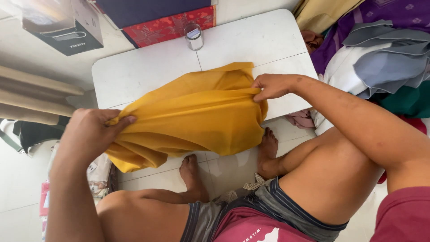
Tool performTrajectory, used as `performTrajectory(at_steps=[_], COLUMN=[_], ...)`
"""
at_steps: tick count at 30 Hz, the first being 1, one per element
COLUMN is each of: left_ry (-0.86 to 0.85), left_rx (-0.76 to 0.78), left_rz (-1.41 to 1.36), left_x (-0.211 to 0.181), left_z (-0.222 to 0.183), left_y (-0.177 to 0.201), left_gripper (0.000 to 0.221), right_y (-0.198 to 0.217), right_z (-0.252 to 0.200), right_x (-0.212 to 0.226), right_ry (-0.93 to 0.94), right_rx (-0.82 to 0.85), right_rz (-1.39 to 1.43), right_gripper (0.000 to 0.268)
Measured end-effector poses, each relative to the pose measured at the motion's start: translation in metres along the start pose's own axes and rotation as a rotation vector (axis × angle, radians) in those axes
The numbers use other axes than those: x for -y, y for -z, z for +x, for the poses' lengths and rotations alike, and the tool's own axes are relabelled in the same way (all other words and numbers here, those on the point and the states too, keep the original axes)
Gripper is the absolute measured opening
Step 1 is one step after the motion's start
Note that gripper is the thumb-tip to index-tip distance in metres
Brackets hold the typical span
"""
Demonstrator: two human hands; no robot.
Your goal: Folding hijabs and placing them into individual plastic packaging sleeves.
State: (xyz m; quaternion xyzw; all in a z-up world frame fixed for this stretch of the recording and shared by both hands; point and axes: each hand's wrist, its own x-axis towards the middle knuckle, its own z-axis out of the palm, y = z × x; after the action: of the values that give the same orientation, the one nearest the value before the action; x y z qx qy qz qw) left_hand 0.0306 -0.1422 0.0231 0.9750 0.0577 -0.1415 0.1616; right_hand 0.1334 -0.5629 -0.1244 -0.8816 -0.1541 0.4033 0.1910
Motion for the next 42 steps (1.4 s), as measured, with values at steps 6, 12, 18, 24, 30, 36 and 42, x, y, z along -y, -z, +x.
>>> performTrajectory(at_steps=[6, 12, 18, 24, 30, 36, 42], left_ry=[0.21, 0.361, 0.404, 0.403, 0.445, 0.463, 0.462], left_rx=[-0.068, -0.069, 0.017, 0.152, 0.229, 0.227, 0.242], left_rz=[0.128, 0.098, 0.14, 0.077, 0.042, 0.1, 0.078], left_x=[0.037, 0.092, 0.101, 0.096, 0.104, 0.13, 0.144], left_z=[0.006, 0.012, 0.018, 0.024, 0.032, 0.043, 0.053], left_y=[0.003, 0.001, -0.012, -0.02, -0.025, -0.034, -0.046], left_gripper=[0.038, 0.039, 0.044, 0.045, 0.048, 0.052, 0.052], right_y=[-0.008, 0.014, 0.018, 0.022, 0.039, 0.049, 0.031], right_z=[-0.002, -0.026, -0.023, -0.012, 0.027, 0.067, 0.128], right_x=[-0.011, -0.018, -0.062, -0.042, -0.026, 0.005, -0.02], right_ry=[0.22, 0.034, 0.081, -0.032, 0.023, 0.184, -0.133], right_rx=[0.171, 0.017, -0.18, -0.23, -0.022, -0.388, -0.319], right_rz=[0.34, 0.153, 0.425, 0.212, 0.115, 0.269, -0.227], right_gripper=[0.03, 0.045, 0.028, 0.025, 0.024, 0.04, 0.096])
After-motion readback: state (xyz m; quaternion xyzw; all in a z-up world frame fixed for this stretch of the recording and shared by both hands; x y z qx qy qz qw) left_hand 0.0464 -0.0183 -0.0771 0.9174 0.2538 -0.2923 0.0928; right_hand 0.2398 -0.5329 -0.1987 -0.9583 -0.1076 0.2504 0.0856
